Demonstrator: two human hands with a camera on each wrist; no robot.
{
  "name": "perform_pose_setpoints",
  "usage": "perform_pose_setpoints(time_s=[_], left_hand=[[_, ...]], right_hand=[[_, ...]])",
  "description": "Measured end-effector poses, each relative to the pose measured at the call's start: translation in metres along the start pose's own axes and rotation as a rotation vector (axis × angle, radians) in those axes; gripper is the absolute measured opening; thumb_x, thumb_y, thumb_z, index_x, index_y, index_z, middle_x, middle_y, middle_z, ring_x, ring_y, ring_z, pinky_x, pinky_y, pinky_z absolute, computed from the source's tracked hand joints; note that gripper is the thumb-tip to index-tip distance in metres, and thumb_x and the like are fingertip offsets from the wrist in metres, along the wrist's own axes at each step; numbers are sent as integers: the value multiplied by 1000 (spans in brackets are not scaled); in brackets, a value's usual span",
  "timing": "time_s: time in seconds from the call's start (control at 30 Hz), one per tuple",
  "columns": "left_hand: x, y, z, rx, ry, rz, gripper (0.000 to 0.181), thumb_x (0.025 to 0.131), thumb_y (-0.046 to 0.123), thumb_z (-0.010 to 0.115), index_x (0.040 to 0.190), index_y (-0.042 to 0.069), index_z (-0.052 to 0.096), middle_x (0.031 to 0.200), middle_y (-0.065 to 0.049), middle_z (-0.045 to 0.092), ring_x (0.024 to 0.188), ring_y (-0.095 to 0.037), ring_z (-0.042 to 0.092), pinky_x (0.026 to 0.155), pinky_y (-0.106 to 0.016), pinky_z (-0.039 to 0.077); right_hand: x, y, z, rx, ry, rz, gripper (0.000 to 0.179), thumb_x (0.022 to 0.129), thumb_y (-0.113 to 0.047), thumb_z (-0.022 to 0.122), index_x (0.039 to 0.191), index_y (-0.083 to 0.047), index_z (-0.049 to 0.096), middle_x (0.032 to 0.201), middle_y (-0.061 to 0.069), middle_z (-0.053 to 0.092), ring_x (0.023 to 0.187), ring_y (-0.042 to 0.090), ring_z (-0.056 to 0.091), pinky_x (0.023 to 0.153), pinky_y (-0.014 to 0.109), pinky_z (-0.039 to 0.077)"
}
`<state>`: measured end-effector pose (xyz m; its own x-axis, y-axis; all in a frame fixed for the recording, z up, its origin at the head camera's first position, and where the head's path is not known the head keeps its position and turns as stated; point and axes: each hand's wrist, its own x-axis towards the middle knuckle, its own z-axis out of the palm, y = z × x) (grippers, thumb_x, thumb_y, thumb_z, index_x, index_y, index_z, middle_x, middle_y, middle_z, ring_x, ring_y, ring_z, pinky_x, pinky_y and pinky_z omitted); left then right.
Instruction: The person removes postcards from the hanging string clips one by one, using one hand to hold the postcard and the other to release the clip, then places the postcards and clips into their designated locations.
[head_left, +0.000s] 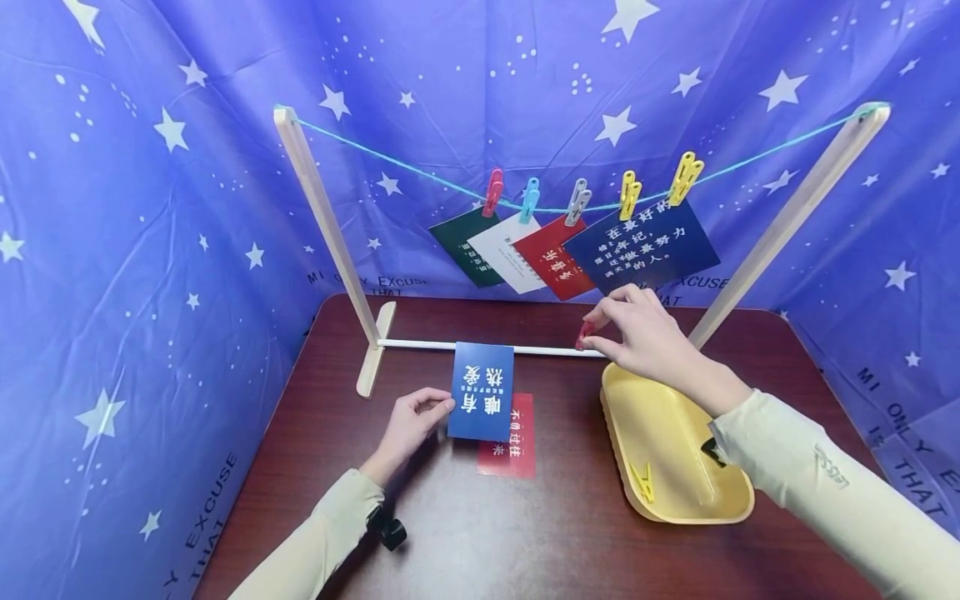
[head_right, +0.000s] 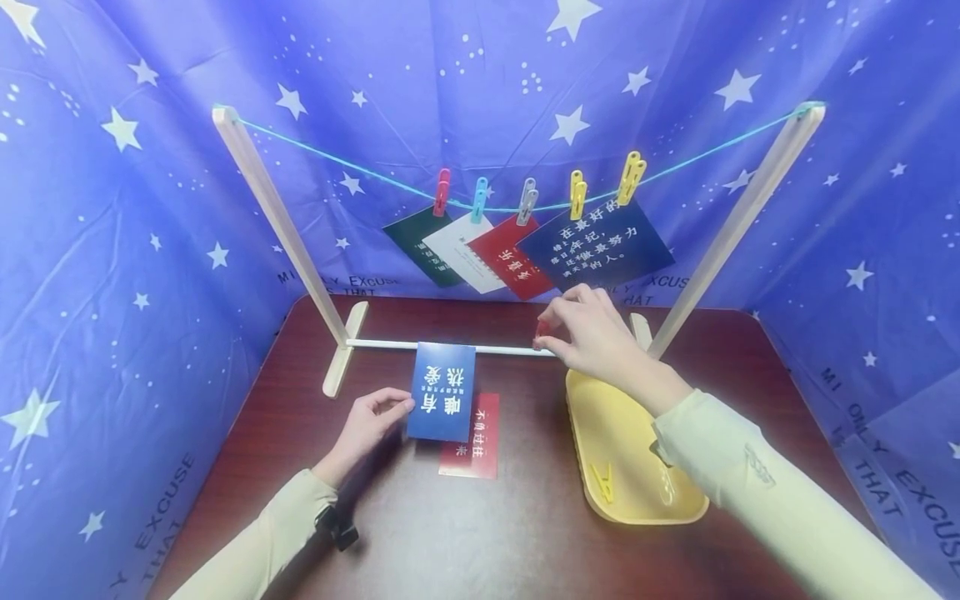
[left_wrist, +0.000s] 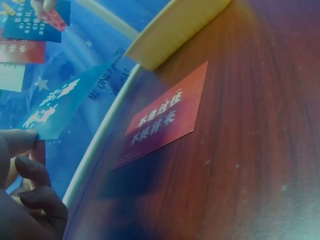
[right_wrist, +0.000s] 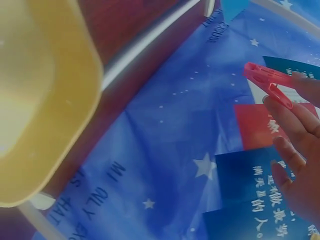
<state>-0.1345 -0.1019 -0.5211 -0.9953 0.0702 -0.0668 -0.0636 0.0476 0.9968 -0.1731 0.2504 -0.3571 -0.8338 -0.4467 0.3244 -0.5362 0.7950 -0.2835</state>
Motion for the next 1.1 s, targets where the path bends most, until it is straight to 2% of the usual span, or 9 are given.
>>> perform_pose_setpoints(time_s=[0.17, 0.33, 0.43, 0.6, 0.8, 1.0, 1.1], left_hand=[[-5, -5, 0, -33, -13, -50, 19, 94, 3, 74, 106, -12, 72, 76, 2, 71, 56, -6, 48, 49, -19, 35], [-10, -11, 3, -70, -41, -122, 19, 95, 5, 73, 106, -10, 71, 72, 8, 68, 51, -5, 42, 47, -19, 31], [-11, -15, 5, -86, -51, -167, 19, 95, 6, 73, 106, -9, 71, 69, 5, 66, 51, -8, 42, 47, -20, 30], [-10, -16, 9, -86, -51, -168, 19, 94, 7, 74, 105, -9, 72, 66, 1, 62, 50, -7, 41, 46, -21, 30], [-9, -14, 16, -76, -61, -173, 17, 93, 7, 75, 103, -7, 73, 65, 2, 62, 47, -5, 37, 45, -19, 29], [-9, -18, 24, -73, -54, -181, 19, 93, 8, 76, 102, -8, 73, 64, 3, 61, 48, -4, 37, 45, -18, 28], [-10, -18, 28, -70, -56, -189, 19, 93, 7, 76, 103, -9, 73, 66, 2, 63, 49, -3, 38, 46, -17, 29]], right_hand=[[-9, 2, 3, -22, -55, 65, 14, 90, -27, 83, 99, -20, 77, 103, -2, 73, 113, 29, 51, 83, 62, 45], [-18, 9, 8, -34, -80, 47, 12, 91, -26, 81, 101, -18, 80, 96, -8, 77, 109, 26, 50, 86, 57, 40], [-22, 14, 10, -43, -77, 25, 18, 91, -24, 81, 104, -11, 79, 92, -6, 78, 106, 25, 51, 88, 54, 38], [-24, 20, 11, -74, -62, -16, 19, 88, -24, 83, 100, -10, 78, 88, -4, 79, 100, 26, 52, 89, 52, 37], [-31, 25, 11, -100, -59, -38, 19, 86, -25, 84, 96, -11, 78, 82, -6, 76, 97, 28, 54, 90, 52, 35], [-41, 33, 17, -110, -23, -107, 18, 81, -19, 88, 90, -10, 76, 76, -6, 73, 92, 29, 56, 92, 54, 31], [-48, 37, 17, -112, -51, -77, 17, 82, -21, 87, 89, -12, 74, 76, -10, 73, 93, 29, 56, 90, 53, 35]])
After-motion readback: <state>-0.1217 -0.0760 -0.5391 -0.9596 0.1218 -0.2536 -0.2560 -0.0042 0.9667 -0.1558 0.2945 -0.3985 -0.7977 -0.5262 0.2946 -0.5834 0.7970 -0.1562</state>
